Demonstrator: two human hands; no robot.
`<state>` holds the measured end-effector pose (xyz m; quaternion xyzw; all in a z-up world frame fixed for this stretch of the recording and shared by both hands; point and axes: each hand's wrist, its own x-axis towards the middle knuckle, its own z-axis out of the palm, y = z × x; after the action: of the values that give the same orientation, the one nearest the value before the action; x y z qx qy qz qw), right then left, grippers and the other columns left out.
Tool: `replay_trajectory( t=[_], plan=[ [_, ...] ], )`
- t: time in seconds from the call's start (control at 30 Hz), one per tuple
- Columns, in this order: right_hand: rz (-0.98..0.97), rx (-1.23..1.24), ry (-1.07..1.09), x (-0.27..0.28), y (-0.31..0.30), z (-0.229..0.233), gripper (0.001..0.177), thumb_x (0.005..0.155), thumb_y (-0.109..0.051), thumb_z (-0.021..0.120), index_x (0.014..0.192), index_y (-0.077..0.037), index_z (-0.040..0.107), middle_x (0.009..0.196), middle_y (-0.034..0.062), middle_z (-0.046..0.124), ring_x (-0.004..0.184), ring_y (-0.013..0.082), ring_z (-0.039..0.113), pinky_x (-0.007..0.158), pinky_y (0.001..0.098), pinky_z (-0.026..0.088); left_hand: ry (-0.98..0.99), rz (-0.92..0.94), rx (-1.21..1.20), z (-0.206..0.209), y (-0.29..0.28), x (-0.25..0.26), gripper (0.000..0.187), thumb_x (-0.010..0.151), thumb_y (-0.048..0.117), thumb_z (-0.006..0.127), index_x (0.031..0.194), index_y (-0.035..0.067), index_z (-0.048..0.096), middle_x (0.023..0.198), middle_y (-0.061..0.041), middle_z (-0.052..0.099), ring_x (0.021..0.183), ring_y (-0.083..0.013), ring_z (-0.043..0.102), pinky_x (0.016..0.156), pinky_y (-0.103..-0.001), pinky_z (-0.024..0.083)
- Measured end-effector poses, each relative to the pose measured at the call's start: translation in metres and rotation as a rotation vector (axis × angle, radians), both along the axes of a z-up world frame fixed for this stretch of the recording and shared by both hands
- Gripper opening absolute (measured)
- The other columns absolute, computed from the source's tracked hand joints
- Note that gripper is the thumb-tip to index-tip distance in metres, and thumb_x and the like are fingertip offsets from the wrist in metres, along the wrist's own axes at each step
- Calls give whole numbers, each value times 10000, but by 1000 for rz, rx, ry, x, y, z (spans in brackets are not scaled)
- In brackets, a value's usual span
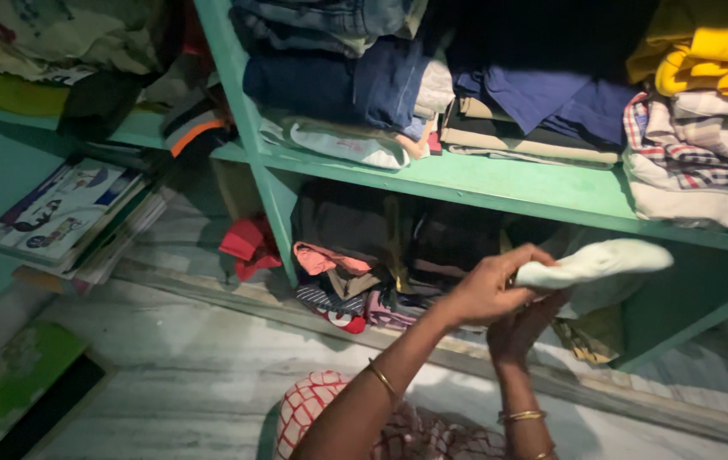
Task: The person folds and organizes various items of clothing, including shirts and pants, into a shelving unit by hand.
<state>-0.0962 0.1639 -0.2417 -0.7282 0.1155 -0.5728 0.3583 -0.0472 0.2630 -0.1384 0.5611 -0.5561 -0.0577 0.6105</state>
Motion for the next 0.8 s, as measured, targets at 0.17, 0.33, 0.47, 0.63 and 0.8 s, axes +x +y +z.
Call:
replay_trajectory(
  t=[0.17, 0.33, 0.47, 0.63, 0.8],
  plan=[
    [-176, -451, -27, 3, -21, 92, 698, 1127, -348, 570, 1642, -2, 251, 1680, 338, 215, 1597, 468, 197, 1318, 579, 182, 386, -83, -183, 38, -18, 44, 559, 869, -47, 562, 1412, 85, 533, 1212, -28, 635, 1056, -117, 592, 889, -271, 511],
    [-104, -711, 334, 50, -24, 157, 487, 1043, -378, 596, 1461, -129, 567, 1394, 107, 645, 1323, 265, 573, 1150, 576, 264, -138, 742, -445, 65, -3, 104, 412, 977, 66, 677, 1362, 42, 533, 1301, -150, 621, 1235, -279, 597, 1076, -382, 488],
    [-92, -760, 480, 61, -28, 159, 442, 1010, -398, 622, 1350, -116, 647, 1234, 97, 672, 1215, 263, 591, 1072, 536, 346, -503, 954, -251, 63, 21, 96, 363, 924, 137, 675, 1278, 73, 625, 1350, -175, 623, 1308, -369, 563, 1125, -462, 416],
    [-170, -884, 384, 76, -49, 138, 385, 996, -280, 577, 1328, -102, 661, 1330, 115, 662, 1333, 267, 567, 1105, 537, 349, -698, 937, 24, 56, -7, 82, 338, 1006, 300, 577, 1245, 90, 692, 1333, -141, 671, 1353, -341, 561, 1197, -541, 327],
    [-128, -825, 342, 78, -52, 132, 367, 1034, -225, 533, 1356, -100, 656, 1339, 144, 654, 1340, 284, 554, 1103, 547, 331, -678, 991, 126, 52, -16, 90, 463, 1010, 415, 518, 1246, 58, 695, 1313, -167, 666, 1364, -365, 537, 1201, -573, 287]
  ],
)
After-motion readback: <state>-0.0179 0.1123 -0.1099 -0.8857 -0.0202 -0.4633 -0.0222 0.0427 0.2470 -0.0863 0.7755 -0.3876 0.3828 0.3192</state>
